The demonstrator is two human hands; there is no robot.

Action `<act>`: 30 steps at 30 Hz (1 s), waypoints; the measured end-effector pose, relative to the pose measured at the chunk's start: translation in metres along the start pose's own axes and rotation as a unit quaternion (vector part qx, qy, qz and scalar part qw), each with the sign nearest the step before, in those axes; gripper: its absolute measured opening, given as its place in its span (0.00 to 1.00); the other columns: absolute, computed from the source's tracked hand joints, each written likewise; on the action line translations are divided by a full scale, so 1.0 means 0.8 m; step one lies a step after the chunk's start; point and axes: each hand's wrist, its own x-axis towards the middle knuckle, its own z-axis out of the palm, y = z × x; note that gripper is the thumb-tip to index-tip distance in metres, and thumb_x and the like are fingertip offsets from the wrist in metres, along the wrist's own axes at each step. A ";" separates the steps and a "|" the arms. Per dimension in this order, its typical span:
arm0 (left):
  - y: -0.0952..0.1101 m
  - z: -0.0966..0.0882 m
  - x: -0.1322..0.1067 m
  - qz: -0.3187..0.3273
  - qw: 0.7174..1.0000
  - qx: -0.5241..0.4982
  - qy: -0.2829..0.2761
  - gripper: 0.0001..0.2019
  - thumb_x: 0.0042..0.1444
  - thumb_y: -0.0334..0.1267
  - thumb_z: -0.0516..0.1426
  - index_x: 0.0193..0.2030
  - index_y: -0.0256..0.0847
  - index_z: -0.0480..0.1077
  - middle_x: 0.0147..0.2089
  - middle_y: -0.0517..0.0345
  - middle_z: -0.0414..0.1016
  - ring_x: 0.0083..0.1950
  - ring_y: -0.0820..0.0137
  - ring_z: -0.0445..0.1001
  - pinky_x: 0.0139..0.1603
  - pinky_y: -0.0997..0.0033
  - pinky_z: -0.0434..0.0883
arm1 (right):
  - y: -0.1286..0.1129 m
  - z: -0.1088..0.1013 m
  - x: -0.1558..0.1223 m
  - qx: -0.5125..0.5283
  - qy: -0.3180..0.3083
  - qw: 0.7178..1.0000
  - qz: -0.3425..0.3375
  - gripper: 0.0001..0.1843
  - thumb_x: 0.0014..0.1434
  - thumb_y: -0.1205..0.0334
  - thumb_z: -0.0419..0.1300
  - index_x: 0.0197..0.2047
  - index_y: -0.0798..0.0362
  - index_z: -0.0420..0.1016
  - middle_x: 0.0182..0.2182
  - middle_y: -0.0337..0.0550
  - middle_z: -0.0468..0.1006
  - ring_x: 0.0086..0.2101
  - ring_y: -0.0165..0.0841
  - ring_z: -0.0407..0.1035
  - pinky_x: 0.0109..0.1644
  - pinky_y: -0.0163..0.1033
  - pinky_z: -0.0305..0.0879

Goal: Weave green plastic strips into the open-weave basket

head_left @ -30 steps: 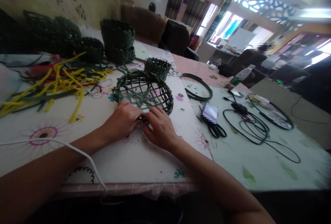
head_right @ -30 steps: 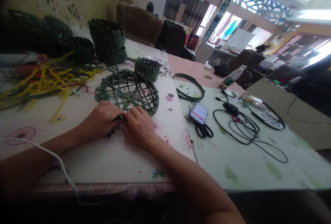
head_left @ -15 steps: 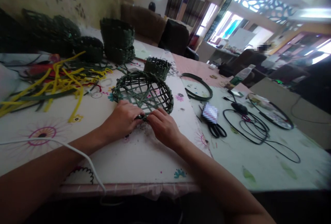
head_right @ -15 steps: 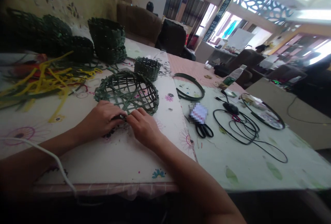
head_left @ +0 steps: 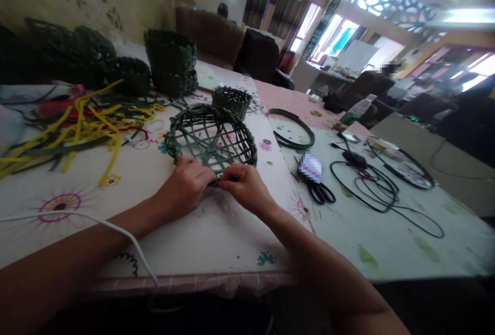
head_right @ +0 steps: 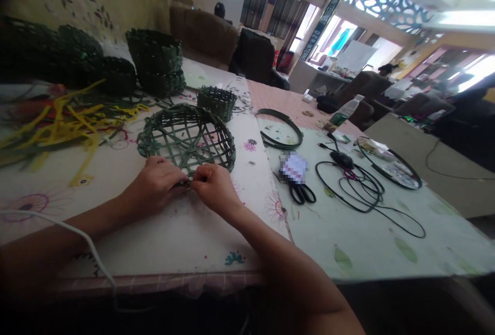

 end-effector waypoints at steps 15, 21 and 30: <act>-0.005 0.001 0.000 -0.001 1.000 -0.004 0.011 0.06 0.64 0.35 0.56 0.37 0.38 0.73 0.31 0.57 0.76 0.35 0.63 0.73 0.46 0.59 0.61 | 0.008 -0.017 0.010 0.070 -0.085 0.994 0.019 0.04 0.49 0.74 0.64 0.27 0.56 0.77 0.25 0.35 0.75 0.28 0.26 0.66 0.34 0.32 0.59; -0.006 0.002 0.000 -0.004 1.000 -0.013 0.017 0.06 0.63 0.36 0.57 0.36 0.38 0.73 0.31 0.57 0.77 0.35 0.63 0.73 0.45 0.59 0.61 | 0.005 -0.013 0.010 0.051 -0.062 0.996 0.039 0.06 0.49 0.74 0.63 0.28 0.56 0.80 0.24 0.36 0.77 0.28 0.27 0.67 0.34 0.33 0.60; -0.010 0.000 0.001 -0.001 1.000 -0.028 0.012 0.08 0.64 0.37 0.56 0.37 0.38 0.74 0.31 0.56 0.77 0.35 0.64 0.73 0.45 0.60 0.61 | 0.008 -0.008 0.009 0.038 -0.066 0.997 -0.023 0.08 0.52 0.76 0.62 0.27 0.56 0.78 0.25 0.36 0.76 0.30 0.27 0.68 0.37 0.33 0.61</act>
